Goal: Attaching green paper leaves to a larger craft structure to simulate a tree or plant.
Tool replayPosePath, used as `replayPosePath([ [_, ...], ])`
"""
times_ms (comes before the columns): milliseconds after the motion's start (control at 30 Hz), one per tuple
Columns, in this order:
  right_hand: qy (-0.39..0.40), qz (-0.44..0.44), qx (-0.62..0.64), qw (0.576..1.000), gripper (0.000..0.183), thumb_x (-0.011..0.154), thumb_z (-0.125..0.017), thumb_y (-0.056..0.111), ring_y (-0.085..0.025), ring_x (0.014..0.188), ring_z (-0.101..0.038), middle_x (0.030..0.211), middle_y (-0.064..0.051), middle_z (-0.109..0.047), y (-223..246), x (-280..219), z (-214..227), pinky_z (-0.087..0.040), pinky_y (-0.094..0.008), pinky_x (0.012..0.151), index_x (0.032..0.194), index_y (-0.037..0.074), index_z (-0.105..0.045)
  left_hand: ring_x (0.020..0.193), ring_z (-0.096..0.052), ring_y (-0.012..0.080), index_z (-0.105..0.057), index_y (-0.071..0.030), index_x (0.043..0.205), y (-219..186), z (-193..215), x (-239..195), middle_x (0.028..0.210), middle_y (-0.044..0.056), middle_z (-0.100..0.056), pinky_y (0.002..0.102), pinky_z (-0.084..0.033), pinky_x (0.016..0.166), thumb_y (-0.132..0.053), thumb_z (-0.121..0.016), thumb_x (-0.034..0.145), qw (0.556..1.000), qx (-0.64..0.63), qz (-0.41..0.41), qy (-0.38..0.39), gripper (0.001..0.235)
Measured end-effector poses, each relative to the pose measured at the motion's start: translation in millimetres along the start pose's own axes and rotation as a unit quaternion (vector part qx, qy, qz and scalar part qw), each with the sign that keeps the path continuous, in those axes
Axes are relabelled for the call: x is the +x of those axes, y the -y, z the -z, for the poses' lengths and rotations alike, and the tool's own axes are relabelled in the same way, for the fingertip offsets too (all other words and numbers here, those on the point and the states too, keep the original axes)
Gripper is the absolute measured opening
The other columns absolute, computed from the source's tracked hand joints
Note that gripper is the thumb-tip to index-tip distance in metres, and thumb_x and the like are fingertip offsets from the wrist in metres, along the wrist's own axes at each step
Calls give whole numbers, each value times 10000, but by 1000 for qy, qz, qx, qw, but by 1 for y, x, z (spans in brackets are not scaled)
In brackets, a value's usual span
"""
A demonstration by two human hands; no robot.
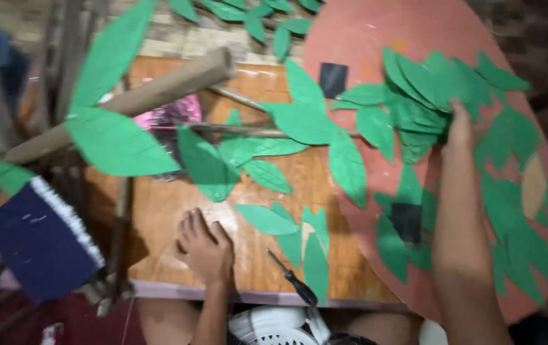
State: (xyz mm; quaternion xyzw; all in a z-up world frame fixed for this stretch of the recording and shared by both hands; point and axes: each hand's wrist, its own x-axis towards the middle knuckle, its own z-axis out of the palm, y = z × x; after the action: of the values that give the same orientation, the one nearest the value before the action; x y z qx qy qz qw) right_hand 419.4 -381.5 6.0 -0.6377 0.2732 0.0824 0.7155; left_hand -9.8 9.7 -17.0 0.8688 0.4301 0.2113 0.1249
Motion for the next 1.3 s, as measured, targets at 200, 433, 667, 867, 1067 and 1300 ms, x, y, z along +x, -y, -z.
replayPosePath([
  [200,-107,588,-210,773,335,987,-702,-8,-368,1162,-486,1213,-194,-461,-56,-196,-77,-393,-496,1064,1226,-5,-467,1417,-457,315,-627,-137,1405,-5,1,0,1505,105,-566,569,-264,1117,-406,-437,1018,1000,-19,8,11,508],
  [433,186,481,-429,741,699,713,-856,311,-343,1202,-594,1277,-140,-657,-187,-255,-138,-445,-544,1043,1344,98,-644,1325,-563,335,-628,-147,1420,12,-14,-11,1408,136,-620,568,-373,1042,-380,-599,940,996,31,-64,-57,535],
  [667,166,391,-584,691,492,846,-740,406,-379,1163,-624,1171,-135,-629,-239,-237,-157,-459,-550,985,1224,115,-619,1110,-579,392,-677,-126,1313,9,-18,-4,1246,135,-589,536,-397,878,-465,-636,958,997,10,-43,-62,493],
  [867,179,215,-375,884,265,953,-661,371,-336,1024,-722,1000,-105,-746,-173,-304,-111,-556,-477,872,1086,155,-739,1265,-441,456,-549,-75,1326,-22,-58,73,1313,198,-480,621,-318,1053,-553,-868,767,967,-99,202,123,802],
  [1067,204,-31,41,978,236,935,-747,122,-100,769,-686,915,27,-657,-207,-362,-38,-560,-222,718,1136,30,-664,1280,-406,428,-627,-78,1260,5,-107,84,1312,167,-493,585,-308,1073,-428,-934,680,952,-138,219,162,744],
  [1300,240,-154,199,938,177,947,-700,65,-187,913,-672,931,0,-597,-187,-424,-37,-538,-326,909,1080,103,-590,1428,-410,439,-419,40,1500,-26,-17,-9,1495,295,-475,549,-302,1193,-119,-777,805,863,-409,224,192,798],
])
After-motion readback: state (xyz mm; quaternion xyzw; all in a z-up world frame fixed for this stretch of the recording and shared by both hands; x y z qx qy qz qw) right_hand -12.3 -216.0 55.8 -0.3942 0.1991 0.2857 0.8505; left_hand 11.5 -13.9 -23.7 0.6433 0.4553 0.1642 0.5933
